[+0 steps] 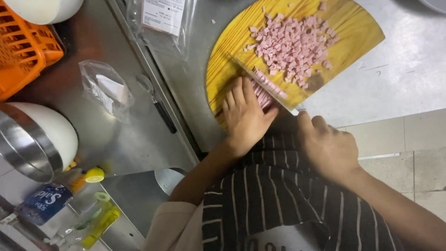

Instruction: A person is slicing ham into thin strips and then dicing them into small pieces on a wooden cutting board.

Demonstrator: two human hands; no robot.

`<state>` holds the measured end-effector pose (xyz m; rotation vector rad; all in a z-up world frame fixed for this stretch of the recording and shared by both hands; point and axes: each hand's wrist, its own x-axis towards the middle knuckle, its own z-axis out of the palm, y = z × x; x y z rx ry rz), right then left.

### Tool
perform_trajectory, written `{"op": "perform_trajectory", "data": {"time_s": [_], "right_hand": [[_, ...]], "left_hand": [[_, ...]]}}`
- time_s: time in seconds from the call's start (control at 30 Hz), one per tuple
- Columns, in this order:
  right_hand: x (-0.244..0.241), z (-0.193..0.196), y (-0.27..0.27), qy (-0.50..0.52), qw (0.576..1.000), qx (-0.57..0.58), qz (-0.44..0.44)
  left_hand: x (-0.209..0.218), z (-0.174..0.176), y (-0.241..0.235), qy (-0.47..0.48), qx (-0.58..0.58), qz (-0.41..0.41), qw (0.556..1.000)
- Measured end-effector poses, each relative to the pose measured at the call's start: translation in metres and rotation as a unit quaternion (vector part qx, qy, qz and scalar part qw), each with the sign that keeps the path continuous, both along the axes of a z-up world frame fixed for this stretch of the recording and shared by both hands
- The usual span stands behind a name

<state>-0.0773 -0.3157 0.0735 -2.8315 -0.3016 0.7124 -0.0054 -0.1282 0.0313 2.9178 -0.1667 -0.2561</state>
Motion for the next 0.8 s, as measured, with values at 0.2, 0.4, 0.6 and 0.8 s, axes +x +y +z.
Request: {"op": "perform_trajectory", "data": {"time_s": [0.2,0.4,0.6,0.8], "right_hand": [[0.005,0.0,-0.001,-0.012,1.0,0.004,0.01],[0.012,0.006,0.0,0.003,1.0,0.018,0.0],[0.01,0.0,0.0,-0.005,1.0,0.013,0.013],[0.006,-0.015,-0.002,-0.016,0.999,-0.007,0.031]], "left_hand": [[-0.013,-0.035,0.02,-0.201,-0.131,-0.076,0.968],[-0.011,-0.055,0.019,-0.242,-0.19,-0.079,0.948],[-0.009,-0.059,0.019,-0.257,-0.21,-0.085,0.94],[-0.006,-0.058,0.018,-0.258,-0.225,-0.09,0.935]]}}
